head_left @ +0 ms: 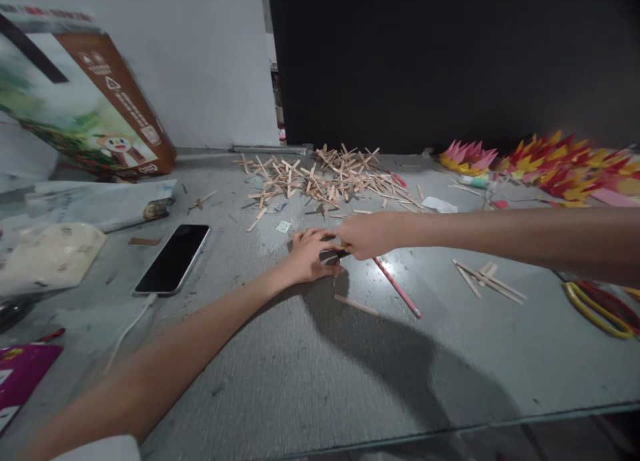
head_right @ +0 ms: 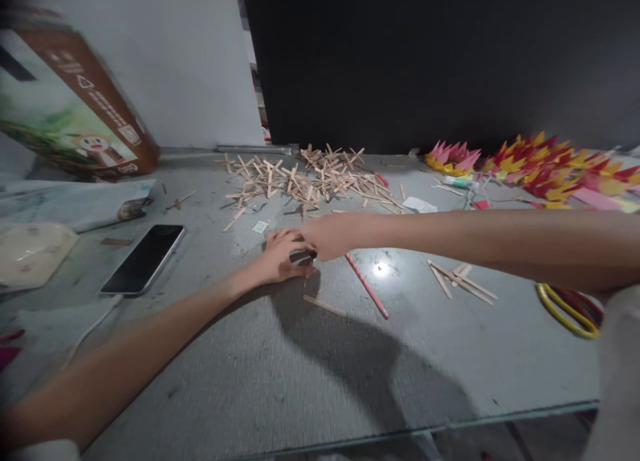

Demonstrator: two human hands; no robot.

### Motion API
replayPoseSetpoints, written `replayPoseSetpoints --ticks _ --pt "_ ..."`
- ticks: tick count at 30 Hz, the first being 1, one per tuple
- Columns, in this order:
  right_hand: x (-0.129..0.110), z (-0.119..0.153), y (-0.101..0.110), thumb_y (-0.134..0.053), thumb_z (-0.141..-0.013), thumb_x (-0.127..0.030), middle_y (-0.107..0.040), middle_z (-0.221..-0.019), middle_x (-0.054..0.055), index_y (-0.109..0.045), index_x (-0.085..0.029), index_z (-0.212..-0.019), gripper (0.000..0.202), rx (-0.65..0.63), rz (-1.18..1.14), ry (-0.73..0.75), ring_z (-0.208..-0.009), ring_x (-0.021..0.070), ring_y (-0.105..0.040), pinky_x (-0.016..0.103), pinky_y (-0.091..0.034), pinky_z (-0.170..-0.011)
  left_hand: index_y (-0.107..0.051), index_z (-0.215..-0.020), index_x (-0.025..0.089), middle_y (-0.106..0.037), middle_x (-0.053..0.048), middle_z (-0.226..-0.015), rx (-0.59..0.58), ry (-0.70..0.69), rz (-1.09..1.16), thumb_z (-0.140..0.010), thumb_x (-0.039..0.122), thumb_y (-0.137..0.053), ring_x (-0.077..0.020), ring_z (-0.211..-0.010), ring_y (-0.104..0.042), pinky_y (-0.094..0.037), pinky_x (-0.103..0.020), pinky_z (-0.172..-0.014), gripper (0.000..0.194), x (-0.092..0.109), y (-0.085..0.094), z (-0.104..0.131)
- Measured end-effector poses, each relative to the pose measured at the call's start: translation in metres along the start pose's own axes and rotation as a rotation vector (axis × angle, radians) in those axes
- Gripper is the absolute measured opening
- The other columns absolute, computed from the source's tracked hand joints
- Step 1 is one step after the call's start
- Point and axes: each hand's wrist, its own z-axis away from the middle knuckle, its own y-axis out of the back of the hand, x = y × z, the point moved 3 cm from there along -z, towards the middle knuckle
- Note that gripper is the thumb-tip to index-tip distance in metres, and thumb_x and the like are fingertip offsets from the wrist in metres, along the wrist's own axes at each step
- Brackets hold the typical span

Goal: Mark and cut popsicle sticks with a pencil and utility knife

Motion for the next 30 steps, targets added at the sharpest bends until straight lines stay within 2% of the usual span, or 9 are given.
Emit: replayPoseSetpoints --ticks 3,5,12,18,23,26,30 --pt "0.005 0.001 0.0 -0.061 -0.085 -0.016 -0.039 -0.048 -0.005 -0.052 -0.019 -0.061 0.026 -0.03 -0.193 -0.105 -0.046 0.0092 -0.031 0.028 -0.021 -0.049 -0.08 -0.115 0.032 -0.061 -0.009 -0.147 0.021 -0.009 -0.002 -0.075 0.065 -0.084 -0.0397 -0.14 -0.045 -0.033 -0.059 -0.11 0.052 -0.001 -0.002 0.0" --pt "0.008 0.003 -0.002 -0.059 -0.087 -0.018 -0.039 -0.045 -0.004 -0.049 -0.019 -0.057 0.032 -0.066 -0.252 -0.154 -0.043 0.0093 -0.032 0.028 -0.022 -0.048 -0.08 -0.115 0.032 -0.062 -0.009 -0.147 0.028 -0.012 -0.005 -0.075 0.065 -0.084 -0.0386 -0.139 -0.046 -0.033 -0.058 -0.111 0.053 -0.001 -0.002 0.0" --pt "0.014 0.011 -0.01 -0.058 -0.09 -0.026 -0.047 -0.044 -0.002 -0.051 -0.019 -0.059 0.032 -0.084 -0.401 -0.228 -0.038 0.009 -0.038 0.024 -0.03 -0.042 -0.078 -0.121 0.034 -0.061 -0.008 -0.148 -0.006 0.02 0.002 -0.076 0.064 -0.083 -0.0383 -0.139 -0.046 -0.032 -0.06 -0.112 0.054 0.005 0.003 0.0" --pt "0.037 0.021 -0.045 -0.066 -0.09 -0.033 -0.055 -0.053 -0.001 -0.061 -0.015 -0.074 0.025 -0.092 -1.032 -0.463 -0.036 0.0043 -0.031 0.018 -0.018 -0.035 -0.076 -0.125 0.035 -0.059 -0.006 -0.15 -0.042 0.028 0.002 -0.081 0.058 -0.081 -0.0375 -0.141 -0.044 -0.031 -0.06 -0.114 0.051 0.012 0.009 0.003" --pt "0.051 0.027 -0.078 -0.072 -0.091 -0.041 -0.057 -0.06 -0.002 -0.062 -0.015 -0.083 0.029 -0.181 -1.456 -0.502 -0.039 0.0013 -0.023 0.013 -0.013 -0.034 -0.076 -0.124 0.034 -0.058 -0.006 -0.151 -0.024 0.018 0.021 -0.08 0.06 -0.081 -0.037 -0.142 -0.043 -0.031 -0.059 -0.115 0.051 0.01 0.008 0.003" --pt "0.053 0.037 -0.087 -0.074 -0.089 -0.046 -0.054 -0.06 -0.002 -0.059 -0.016 -0.079 0.035 -0.102 -1.513 -0.47 -0.04 0.0014 -0.022 0.014 -0.013 -0.034 -0.073 -0.128 0.034 -0.057 -0.007 -0.152 -0.033 0.002 0.031 -0.081 0.062 -0.079 -0.0372 -0.143 -0.043 -0.03 -0.06 -0.114 0.055 0.01 0.007 0.004" --pt "0.053 0.058 -0.087 -0.076 -0.087 -0.058 -0.052 -0.062 -0.003 -0.064 -0.016 -0.083 0.044 0.064 -1.441 -0.411 -0.041 0.0025 -0.022 0.017 -0.013 -0.035 -0.068 -0.137 0.035 -0.054 -0.008 -0.155 -0.045 -0.033 0.006 -0.091 0.063 -0.068 -0.0362 -0.146 -0.041 -0.028 -0.059 -0.116 0.053 0.014 0.009 0.009"
